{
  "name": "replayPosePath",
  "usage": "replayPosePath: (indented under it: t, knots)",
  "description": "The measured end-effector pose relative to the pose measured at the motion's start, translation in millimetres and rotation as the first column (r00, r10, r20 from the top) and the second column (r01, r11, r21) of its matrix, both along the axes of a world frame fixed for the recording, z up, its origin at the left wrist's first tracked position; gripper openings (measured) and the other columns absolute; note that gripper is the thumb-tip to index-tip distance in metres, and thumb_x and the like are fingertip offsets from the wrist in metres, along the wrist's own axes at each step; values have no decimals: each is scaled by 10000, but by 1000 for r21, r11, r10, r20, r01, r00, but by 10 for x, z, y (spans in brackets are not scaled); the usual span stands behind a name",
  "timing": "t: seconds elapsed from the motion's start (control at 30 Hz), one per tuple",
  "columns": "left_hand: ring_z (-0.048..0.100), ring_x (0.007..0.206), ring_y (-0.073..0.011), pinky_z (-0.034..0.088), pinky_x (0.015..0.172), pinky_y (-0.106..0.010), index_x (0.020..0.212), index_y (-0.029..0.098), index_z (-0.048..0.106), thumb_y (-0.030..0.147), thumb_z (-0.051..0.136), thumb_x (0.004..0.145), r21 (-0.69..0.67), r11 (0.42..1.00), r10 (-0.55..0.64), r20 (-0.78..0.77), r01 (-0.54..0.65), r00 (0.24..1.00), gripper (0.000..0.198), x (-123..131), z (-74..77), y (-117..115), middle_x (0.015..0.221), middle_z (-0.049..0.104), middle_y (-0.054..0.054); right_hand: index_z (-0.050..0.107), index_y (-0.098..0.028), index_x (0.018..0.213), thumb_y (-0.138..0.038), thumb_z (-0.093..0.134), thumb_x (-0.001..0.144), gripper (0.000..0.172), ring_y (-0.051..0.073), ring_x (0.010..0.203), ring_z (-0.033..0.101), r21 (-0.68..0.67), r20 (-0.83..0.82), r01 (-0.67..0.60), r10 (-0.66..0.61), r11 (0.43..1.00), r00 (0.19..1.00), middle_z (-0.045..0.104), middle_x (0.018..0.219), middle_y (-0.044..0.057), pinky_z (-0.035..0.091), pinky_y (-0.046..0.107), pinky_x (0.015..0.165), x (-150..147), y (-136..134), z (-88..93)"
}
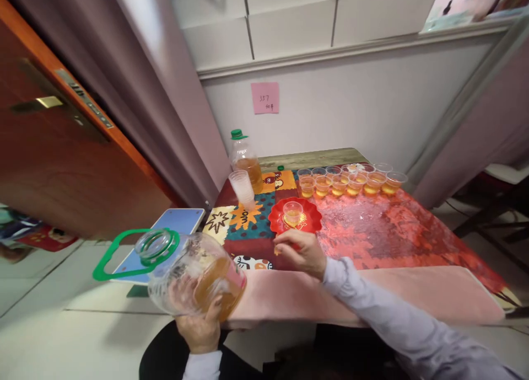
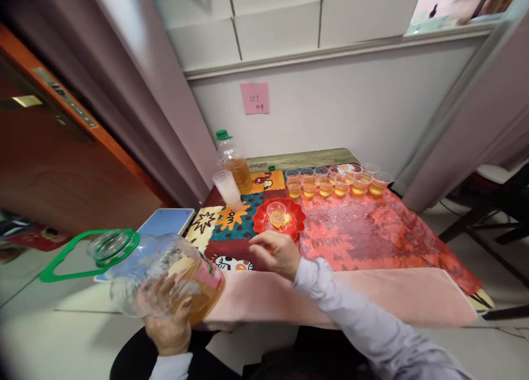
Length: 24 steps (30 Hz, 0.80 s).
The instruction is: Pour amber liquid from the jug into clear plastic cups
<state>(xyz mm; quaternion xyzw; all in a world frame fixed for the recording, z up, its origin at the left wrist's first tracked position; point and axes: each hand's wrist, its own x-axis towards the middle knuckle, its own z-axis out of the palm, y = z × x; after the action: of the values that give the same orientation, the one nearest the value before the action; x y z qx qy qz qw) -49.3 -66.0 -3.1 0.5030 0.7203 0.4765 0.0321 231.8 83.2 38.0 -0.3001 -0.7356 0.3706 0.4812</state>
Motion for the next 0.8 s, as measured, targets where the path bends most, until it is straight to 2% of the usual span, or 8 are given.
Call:
replayPosePath:
  t: [0.07, 0.17, 0.3, 0.43, 0.53, 0.6, 0.7, 0.8]
  knots:
    - [496, 1532, -390, 454, 1256, -627, 1651, 351, 10, 499, 586, 979, 18, 1000, 3, 68, -4, 998, 898, 58, -3, 21, 1675, 369, -196, 819, -216, 988, -426, 669, 994, 258, 230, 826, 777, 25, 64, 142, -143, 990, 988, 832, 947, 109, 599, 354, 775, 305, 193, 99]
    - [466, 1560, -358, 454, 1261, -612, 1646, 334, -22, 512, 570, 984, 4, 1000, -7, 71, 7, 997, 905, 89, -8, 25, 1676, 349, -205, 800, -201, 1012, -462, 672, 983, 292, 236, 816, 776, 84, 227, 287, -299, 954, 927, 829, 939, 111, 587, 347, 736, 708, 542, 190]
    - [468, 1557, -343, 464, 1244, -621, 1646, 333, -15, 558, 550, 983, 28, 999, -21, 88, 19, 996, 900, 86, -36, 19, 1650, 377, -188, 782, -182, 1100, -556, 743, 941, 408, 262, 905, 775, 258, 510, 311, -402, 915, 760, 818, 1027, 131, 590, 382, 823, 963, 938, 228]
    - [532, 1489, -346, 479, 1223, -596, 1650, 314, 54, 651, 623, 913, 85, 996, -8, 160, -6, 987, 991, 76, -133, 72, 1602, 448, -184, 742, -147, 1265, -652, 828, 856, 655, 350, 1211, 723, 300, 691, 206, -361, 931, 626, 747, 1311, 213, 554, 483, 1052, 816, 1144, 202]
    - [629, 1346, -331, 527, 1169, -521, 1595, 295, 286, 703, 829, 712, 290, 955, -13, 260, -65, 966, 1114, 60, -231, 148, 1470, 564, -141, 709, -134, 1344, -691, 865, 793, 799, 417, 1445, 569, 260, 775, 196, -325, 946, 542, 599, 1544, 264, 398, 619, 1227, 584, 1199, 167]
    - [658, 1280, -314, 545, 1134, -483, 1541, 290, 391, 673, 924, 598, 391, 916, -32, 310, -96, 950, 1149, 47, -272, 188, 1397, 612, -114, 700, -131, 1355, -675, 865, 797, 796, 429, 1523, 484, 231, 805, 209, -308, 950, 508, 518, 1624, 274, 281, 687, 1279, 449, 1207, 142]
    - [660, 1269, -305, 531, 1144, -475, 1528, 279, 426, 629, 968, 561, 426, 900, -67, 334, -87, 940, 1163, 29, -283, 211, 1387, 626, -115, 714, -145, 1309, -619, 858, 827, 691, 422, 1536, 469, 196, 809, 223, -286, 955, 514, 505, 1636, 273, 196, 728, 1291, 325, 1192, 106]
    - [665, 1253, -308, 522, 1155, -522, 1526, 293, 435, 641, 958, 569, 437, 895, -69, 322, -84, 944, 1146, -1, -276, 219, 1386, 625, -111, 725, -162, 1261, -563, 878, 818, 617, 405, 1529, 482, 186, 760, 241, -295, 952, 579, 527, 1620, 263, 157, 733, 1296, 303, 1168, 71]
